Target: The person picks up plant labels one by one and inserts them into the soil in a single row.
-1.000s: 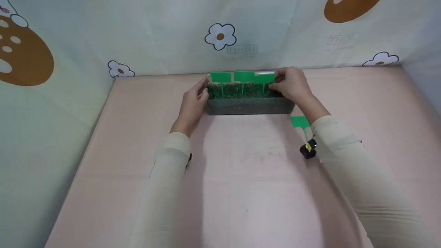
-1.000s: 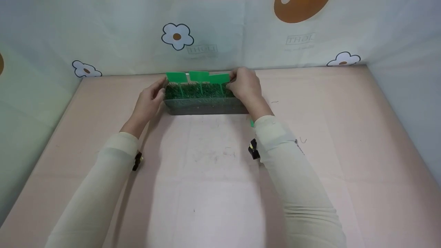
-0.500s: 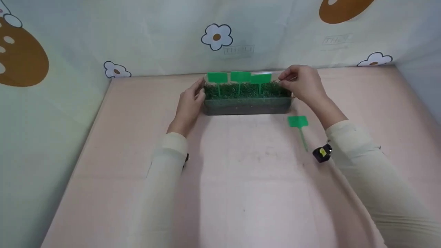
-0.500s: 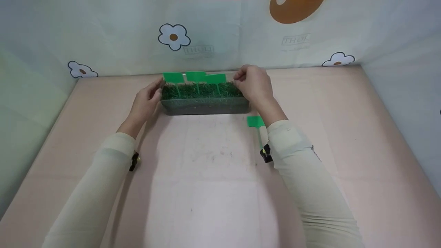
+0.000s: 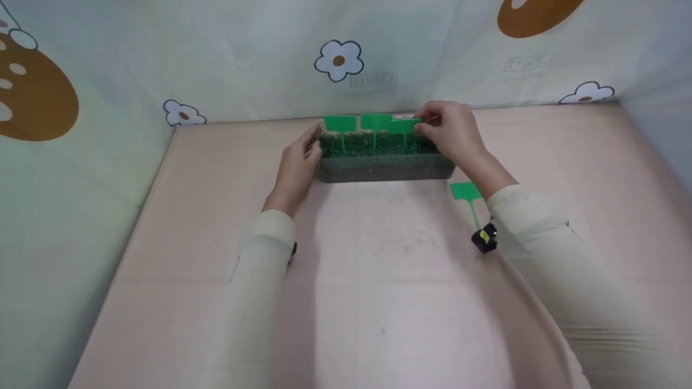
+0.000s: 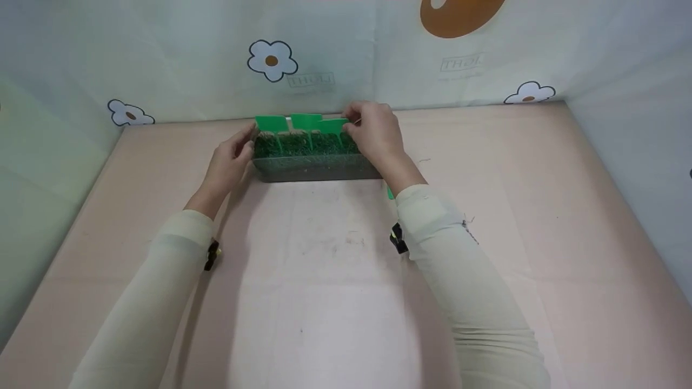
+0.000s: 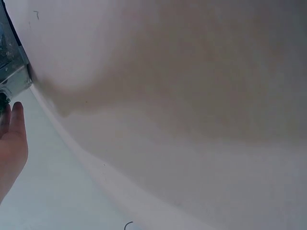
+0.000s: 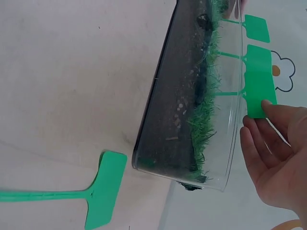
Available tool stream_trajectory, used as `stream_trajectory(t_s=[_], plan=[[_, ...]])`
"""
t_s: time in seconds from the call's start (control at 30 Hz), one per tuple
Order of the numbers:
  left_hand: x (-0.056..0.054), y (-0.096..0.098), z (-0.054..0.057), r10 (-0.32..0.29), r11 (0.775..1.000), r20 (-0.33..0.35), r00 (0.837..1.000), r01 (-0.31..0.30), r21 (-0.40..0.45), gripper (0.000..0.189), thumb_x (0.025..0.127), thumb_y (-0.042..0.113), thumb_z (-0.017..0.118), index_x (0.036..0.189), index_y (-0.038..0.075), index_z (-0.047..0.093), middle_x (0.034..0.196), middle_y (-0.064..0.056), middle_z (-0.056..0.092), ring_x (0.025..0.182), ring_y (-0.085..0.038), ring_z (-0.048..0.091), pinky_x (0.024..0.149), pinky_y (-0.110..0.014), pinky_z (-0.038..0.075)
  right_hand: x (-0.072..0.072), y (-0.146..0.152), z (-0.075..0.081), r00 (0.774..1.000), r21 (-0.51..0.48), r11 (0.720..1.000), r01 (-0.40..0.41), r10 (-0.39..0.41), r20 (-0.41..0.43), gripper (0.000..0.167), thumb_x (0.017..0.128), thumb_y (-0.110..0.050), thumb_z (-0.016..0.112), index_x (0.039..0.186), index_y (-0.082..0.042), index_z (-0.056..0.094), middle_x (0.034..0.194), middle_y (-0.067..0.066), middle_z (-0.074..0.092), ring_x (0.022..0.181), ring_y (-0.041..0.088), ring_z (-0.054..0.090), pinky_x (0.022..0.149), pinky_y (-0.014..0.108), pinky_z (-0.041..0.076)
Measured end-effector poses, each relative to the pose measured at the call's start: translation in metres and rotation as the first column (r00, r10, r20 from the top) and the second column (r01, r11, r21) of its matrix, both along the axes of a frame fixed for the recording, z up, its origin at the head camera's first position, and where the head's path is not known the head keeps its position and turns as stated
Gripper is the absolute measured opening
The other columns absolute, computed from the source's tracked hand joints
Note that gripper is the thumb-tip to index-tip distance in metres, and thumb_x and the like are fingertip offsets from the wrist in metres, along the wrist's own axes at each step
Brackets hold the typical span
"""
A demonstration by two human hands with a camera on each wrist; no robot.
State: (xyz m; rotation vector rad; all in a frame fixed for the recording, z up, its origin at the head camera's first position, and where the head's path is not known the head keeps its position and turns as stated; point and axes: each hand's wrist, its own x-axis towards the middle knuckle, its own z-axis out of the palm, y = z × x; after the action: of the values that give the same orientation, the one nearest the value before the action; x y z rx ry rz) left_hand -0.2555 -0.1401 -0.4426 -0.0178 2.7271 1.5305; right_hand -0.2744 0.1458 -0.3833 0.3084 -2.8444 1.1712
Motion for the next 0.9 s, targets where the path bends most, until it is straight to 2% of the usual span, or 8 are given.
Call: stream_trajectory(t_s=[0.27, 0.67, 0.9], plan=[[-0.0008, 0.0004, 0.0003, -0.001, 1.000, -0.020, 1.000, 0.001, -0.011, 0.050, 0.107, 0.021, 0.040, 0.157, 0.017, 0.033, 0.159, 0.002, 0.040, 0.147, -0.010, 0.037, 0.120, -0.025, 0.038, -0.0013, 0.0047, 0.0029, 0.996, 0.028, 0.998, 0.052, -0.049, -0.080, 0.017, 0.097, -0.010, 0.064, 0.109, -0.006, 0.074, 0.107, 0.015, 0.072, 0.098, 0.025, 0.065, 0.087, 0.039, 0.056], [0.0003, 0.0006, 0.0010, 0.007, 1.000, 0.001, 1.000, -0.007, 0.007, 0.051, 0.107, 0.022, 0.040, 0.157, 0.019, 0.032, 0.160, 0.005, 0.039, 0.148, -0.009, 0.036, 0.121, -0.026, 0.037, -0.0033, 0.0069, -0.0026, 0.995, 0.095, 0.992, 0.085, -0.080, -0.053, 0.020, 0.098, -0.011, 0.062, 0.115, -0.006, 0.072, 0.113, 0.014, 0.071, 0.101, 0.025, 0.062, 0.093, 0.040, 0.056], [0.0002, 0.0003, -0.0003, 0.004, 1.000, 0.002, 1.000, -0.004, 0.006, 0.051, 0.107, 0.022, 0.040, 0.157, 0.020, 0.031, 0.160, 0.004, 0.039, 0.147, -0.010, 0.037, 0.121, -0.026, 0.036, -0.0017, 0.0088, -0.0016, 0.998, 0.068, 0.996, 0.065, -0.063, -0.025, 0.020, 0.098, -0.012, 0.062, 0.114, -0.004, 0.071, 0.111, 0.016, 0.070, 0.102, 0.026, 0.063, 0.093, 0.043, 0.056]])
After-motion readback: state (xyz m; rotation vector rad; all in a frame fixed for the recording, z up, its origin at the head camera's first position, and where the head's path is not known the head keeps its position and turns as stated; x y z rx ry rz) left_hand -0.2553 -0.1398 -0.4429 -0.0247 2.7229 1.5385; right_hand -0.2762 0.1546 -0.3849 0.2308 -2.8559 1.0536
